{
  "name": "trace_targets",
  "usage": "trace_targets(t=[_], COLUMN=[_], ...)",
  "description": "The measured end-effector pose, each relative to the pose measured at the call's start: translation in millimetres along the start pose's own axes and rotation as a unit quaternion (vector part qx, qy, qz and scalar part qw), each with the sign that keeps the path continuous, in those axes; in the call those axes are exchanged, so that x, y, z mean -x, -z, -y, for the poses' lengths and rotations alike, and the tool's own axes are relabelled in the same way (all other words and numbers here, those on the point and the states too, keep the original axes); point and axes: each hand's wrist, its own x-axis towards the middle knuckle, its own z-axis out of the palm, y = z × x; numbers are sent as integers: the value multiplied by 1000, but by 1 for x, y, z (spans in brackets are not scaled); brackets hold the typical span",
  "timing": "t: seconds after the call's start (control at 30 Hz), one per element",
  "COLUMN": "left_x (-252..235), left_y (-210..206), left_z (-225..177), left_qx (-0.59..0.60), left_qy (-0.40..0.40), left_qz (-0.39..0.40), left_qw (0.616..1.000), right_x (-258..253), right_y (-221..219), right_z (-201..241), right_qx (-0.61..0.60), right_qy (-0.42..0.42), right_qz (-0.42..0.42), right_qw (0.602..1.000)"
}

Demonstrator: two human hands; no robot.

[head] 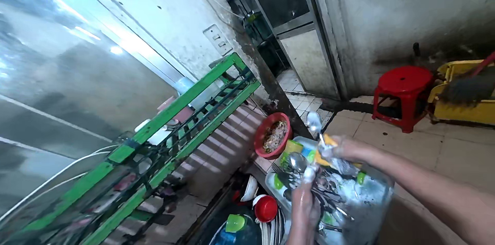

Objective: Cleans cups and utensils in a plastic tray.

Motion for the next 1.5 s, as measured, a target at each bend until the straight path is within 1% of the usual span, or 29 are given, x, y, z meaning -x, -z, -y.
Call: trace_targets(t=[0.07, 0.13, 0.17, 0.23, 0.3, 0.33, 0.4, 0.43, 0.47, 0.5, 0.53, 0.57, 0.6, 0.7, 0.77, 0.8, 0.83, 0.9, 0.97, 1.07, 1.1, 1.13, 1.2, 1.3, 1.37, 1.4, 1.43, 1.47, 1.5], left_x=[-1, -3, -3, -7, -18, -23, -25, -23, -20, -17, -14, -11, -7, 2, 4, 5, 7, 11, 12, 16, 17, 18, 14, 4, 2, 3, 6, 8, 9], left_y=[5, 7, 5, 3, 7, 10, 12, 10, 5, 0, -6, -12, -17, -23, -19, -18, -18, -19, -15, -8, -7, -8, -12, -21, -26, -29, -32, -34, -34], left_z=[-3, -5, -7, -11, -14, -17, -25, -28, -29, -27, -23, -17, -9, 13, 20, 19, 17, 10, 2, -1, -2, -3, -5, -6, -3, -1, 0, 2, 3], left_qx=[37, 58, 57, 60, 83, 86, 52, 38, 20, 3, -15, -32, -57, -146, -132, -110, -81, -14, 49, 78, 74, 66, 48, 15, -50, -102, -142, -156, -134], left_qy=[-1, 26, 47, 79, 86, 82, 72, 76, 82, 85, 82, 73, 53, -25, -60, -61, -44, 35, 118, 197, 214, 222, 214, 159, 104, 75, 55, 45, 46], left_qz=[27, 69, 79, 68, 46, 28, -6, -22, -32, -35, -39, -41, -42, -27, 15, 30, 41, 58, 90, 160, 169, 170, 140, 2, -72, -95, -107, -100, -79], left_qw=[999, 996, 994, 993, 992, 993, 996, 996, 996, 996, 996, 996, 996, 989, 989, 992, 995, 998, 988, 964, 959, 958, 966, 987, 991, 987, 983, 982, 987], right_x=[9, 23, 29, 37, 42, 43, 41, 38, 36, 33, 32, 34, 35, 23, 12, 10, 10, 13, 17, 23, 20, 17, 13, 23, 31, 34, 33, 32, 30], right_y=[0, -14, -22, -32, -31, -27, -14, -9, -6, -6, -9, -15, -21, -27, -22, -20, -18, -15, -14, -7, -5, -3, 0, 5, -2, -9, -16, -21, -22], right_z=[13, 30, 34, 32, 19, 13, 6, 6, 6, 4, 5, 10, 16, 27, 24, 25, 28, 33, 33, 23, 18, 14, 9, 11, 12, 14, 16, 17, 17], right_qx=[125, 212, 239, 280, 288, 279, 240, 191, 109, 0, -125, -226, -288, -361, -413, -432, -447, -470, -496, -494, -487, -481, -476, -432, -320, -235, -146, -96, -94], right_qy=[-28, -41, -40, -28, -24, -33, -54, -66, -74, -67, -48, -30, -16, -18, -33, -40, -45, -43, -19, 25, 35, 45, 63, 50, 37, 26, 11, 1, -7], right_qz=[138, 238, 271, 314, 332, 321, 241, 182, 117, 56, 13, -10, -28, -77, -87, -94, -101, -97, -64, 52, 90, 108, 83, 24, 21, 17, -7, -36, -72], right_qw=[982, 947, 932, 907, 898, 904, 939, 962, 984, 996, 991, 974, 957, 929, 906, 896, 888, 876, 866, 867, 868, 869, 873, 900, 946, 972, 989, 995, 993])
